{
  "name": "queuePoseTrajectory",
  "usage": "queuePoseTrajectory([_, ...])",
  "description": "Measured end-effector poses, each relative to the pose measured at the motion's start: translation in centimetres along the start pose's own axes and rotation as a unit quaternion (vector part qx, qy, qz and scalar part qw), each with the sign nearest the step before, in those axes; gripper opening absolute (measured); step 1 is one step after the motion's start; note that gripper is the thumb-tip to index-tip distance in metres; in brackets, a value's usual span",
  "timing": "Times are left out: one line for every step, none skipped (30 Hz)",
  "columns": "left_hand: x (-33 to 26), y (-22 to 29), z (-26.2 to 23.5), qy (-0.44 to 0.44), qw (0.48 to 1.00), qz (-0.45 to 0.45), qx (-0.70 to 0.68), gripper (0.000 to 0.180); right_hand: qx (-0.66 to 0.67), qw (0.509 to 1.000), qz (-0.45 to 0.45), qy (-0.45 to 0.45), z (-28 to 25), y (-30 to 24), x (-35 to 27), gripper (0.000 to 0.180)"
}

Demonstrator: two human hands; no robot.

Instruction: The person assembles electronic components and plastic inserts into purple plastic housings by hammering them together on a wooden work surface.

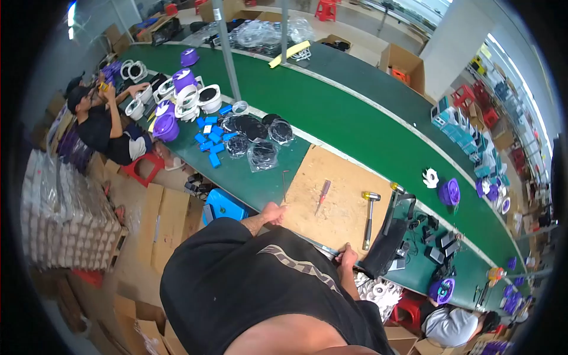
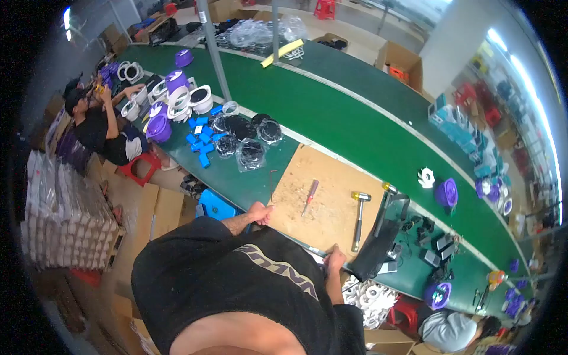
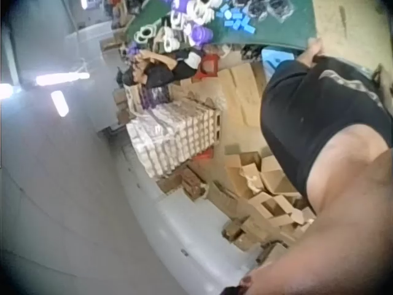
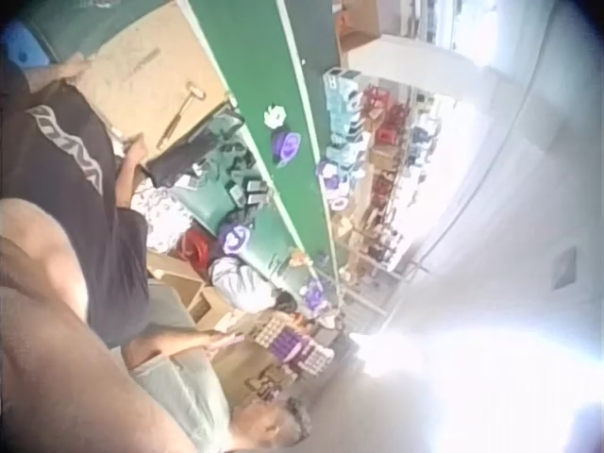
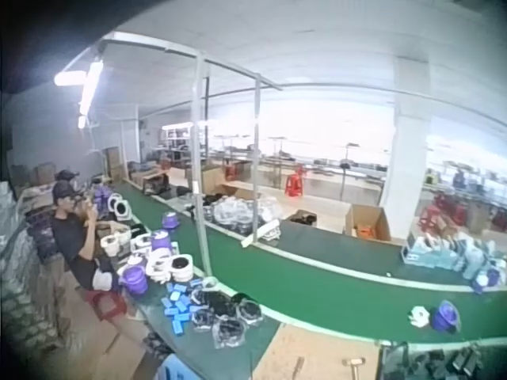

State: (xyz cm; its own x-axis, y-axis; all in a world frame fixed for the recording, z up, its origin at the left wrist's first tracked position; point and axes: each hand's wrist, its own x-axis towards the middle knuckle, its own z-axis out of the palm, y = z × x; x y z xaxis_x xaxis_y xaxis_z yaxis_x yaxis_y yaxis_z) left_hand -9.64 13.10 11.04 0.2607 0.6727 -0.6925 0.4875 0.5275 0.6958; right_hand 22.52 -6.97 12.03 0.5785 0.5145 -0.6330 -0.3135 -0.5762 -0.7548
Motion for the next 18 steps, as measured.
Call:
queuePoseTrajectory([-0.2, 0.0, -0.1, -0.001, 1.000, 0.001, 0.000, 0.059, 0.010, 1.000, 0.007, 0.009, 0.0, 0.3, 0.2, 0.048])
queuePoseTrajectory([-0.5, 0.0, -0.2, -0.001, 1.000, 0.001, 0.000, 0.058, 0.010, 1.000, 0.000, 0.001, 0.0, 0.5, 0.4, 0.048])
queuePoseTrajectory([-0.6, -0.1, -0.2, 0.008, 1.000, 0.000, -0.007, 0.058, 0.005, 1.000, -0.003, -0.009, -0.2, 0.8, 0.5, 0.048])
queuePoseTrajectory([-0.3, -0.5, -0.3, -0.001, 1.000, 0.005, -0.006, 0.058, 0.005, 1.000, -0.009, -0.011, -0.1, 1.1, 0.8, 0.050])
queuePoseTrajectory([-0.1, -1.0, -0.2, -0.009, 1.000, 0.009, -0.005, 0.057, 0.006, 1.000, -0.015, -0.014, -0.2, 1.3, 1.0, 0.051])
queuePoseTrajectory([0.5, -1.1, 0.1, -0.015, 1.000, 0.001, -0.007, 0.057, 0.021, 1.000, -0.013, -0.004, -0.1, 1.3, 0.8, 0.053])
queuePoseTrajectory([0.9, -1.0, 0.5, -0.017, 1.000, -0.009, -0.012, 0.057, 0.033, 0.999, -0.008, 0.002, -0.2, 1.1, 0.2, 0.055])
queuePoseTrajectory([1.2, -0.9, 0.7, -0.019, 1.000, 0.002, 0.005, 0.057, 0.028, 0.999, -0.016, -0.001, -0.6, 1.3, 0.0, 0.057])
queuePoseTrajectory([1.4, -1.0, 0.7, -0.024, 0.999, 0.013, 0.020, 0.057, 0.021, 0.999, -0.024, -0.002, -0.8, 1.3, 0.1, 0.058])
queuePoseTrajectory([0.9, -0.7, 0.6, -0.017, 1.000, 0.008, 0.017, 0.057, 0.018, 1.000, -0.022, -0.010, -0.8, 1.2, 0.2, 0.058])
queuePoseTrajectory([0.4, -0.5, 0.5, -0.017, 1.000, 0.007, 0.017, 0.057, 0.007, 1.000, -0.019, -0.011, -0.8, 1.2, 0.3, 0.058])
queuePoseTrajectory([0.2, -0.2, 0.5, -0.019, 1.000, 0.010, 0.016, 0.057, -0.003, 1.000, -0.020, -0.010, -0.9, 1.0, 0.5, 0.057])
queuePoseTrajectory([-0.1, -0.1, 0.4, -0.017, 1.000, 0.009, 0.014, 0.057, -0.005, 1.000, -0.020, -0.012, -0.9, 1.1, 0.7, 0.057])
queuePoseTrajectory([-0.4, 0.1, 0.3, -0.012, 1.000, 0.008, 0.010, 0.059, -0.006, 1.000, -0.017, -0.012, -0.8, 1.2, 0.8, 0.055])
queuePoseTrajectory([-0.5, 0.1, 0.2, -0.008, 1.000, 0.008, 0.006, 0.061, -0.006, 1.000, -0.015, -0.012, -0.7, 1.3, 0.8, 0.053])
queuePoseTrajectory([-0.6, 0.1, 0.1, -0.009, 1.000, 0.008, 0.004, 0.061, -0.008, 1.000, -0.015, -0.011, -0.7, 1.3, 0.8, 0.053])
queuePoseTrajectory([-0.7, 0.2, 0.0, -0.011, 1.000, 0.012, 0.007, 0.059, -0.001, 1.000, -0.012, -0.011, -0.7, 1.4, 0.9, 0.053])
queuePoseTrajectory([-0.7, 0.3, -0.2, -0.012, 1.000, 0.015, 0.011, 0.058, 0.007, 1.000, -0.008, -0.012, -0.5, 1.4, 0.8, 0.053])
